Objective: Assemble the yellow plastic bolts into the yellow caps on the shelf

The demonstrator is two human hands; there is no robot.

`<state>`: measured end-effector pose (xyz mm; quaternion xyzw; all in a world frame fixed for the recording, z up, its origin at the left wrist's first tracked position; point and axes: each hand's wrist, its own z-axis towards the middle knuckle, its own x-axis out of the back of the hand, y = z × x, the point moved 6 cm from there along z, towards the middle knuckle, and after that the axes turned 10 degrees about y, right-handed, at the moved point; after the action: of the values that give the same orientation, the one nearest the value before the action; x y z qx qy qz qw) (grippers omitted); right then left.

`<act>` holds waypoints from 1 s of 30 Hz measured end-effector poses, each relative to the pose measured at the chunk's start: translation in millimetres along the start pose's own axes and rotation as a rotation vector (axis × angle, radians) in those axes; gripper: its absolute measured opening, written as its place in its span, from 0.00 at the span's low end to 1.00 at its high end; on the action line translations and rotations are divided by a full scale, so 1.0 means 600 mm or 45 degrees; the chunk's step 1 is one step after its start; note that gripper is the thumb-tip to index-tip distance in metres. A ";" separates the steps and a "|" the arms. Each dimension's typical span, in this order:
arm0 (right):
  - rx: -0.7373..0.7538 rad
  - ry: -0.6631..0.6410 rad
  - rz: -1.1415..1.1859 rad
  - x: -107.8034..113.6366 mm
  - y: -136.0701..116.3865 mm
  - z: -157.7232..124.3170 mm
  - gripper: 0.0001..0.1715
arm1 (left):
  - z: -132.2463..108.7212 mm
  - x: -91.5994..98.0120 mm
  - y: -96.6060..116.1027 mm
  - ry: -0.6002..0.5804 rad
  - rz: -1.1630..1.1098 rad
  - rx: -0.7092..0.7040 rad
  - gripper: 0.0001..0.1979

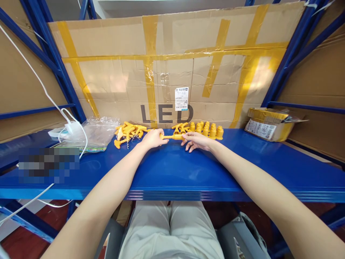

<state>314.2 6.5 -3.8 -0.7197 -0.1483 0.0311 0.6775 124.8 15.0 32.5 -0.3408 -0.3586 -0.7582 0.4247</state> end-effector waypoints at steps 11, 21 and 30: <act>-0.024 0.022 -0.023 0.001 0.002 0.002 0.21 | -0.003 0.004 0.008 0.022 0.040 -0.018 0.15; -0.073 0.052 -0.041 -0.002 -0.003 -0.007 0.25 | -0.004 0.003 0.009 0.014 0.021 -0.028 0.16; -0.080 0.062 -0.022 -0.003 -0.005 -0.011 0.24 | -0.004 0.004 0.010 0.026 0.042 -0.025 0.19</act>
<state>313.7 0.1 -0.3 -0.7397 -0.1388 0.0030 0.6584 128.9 9.5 34.5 -0.3432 -0.3412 -0.7579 0.4375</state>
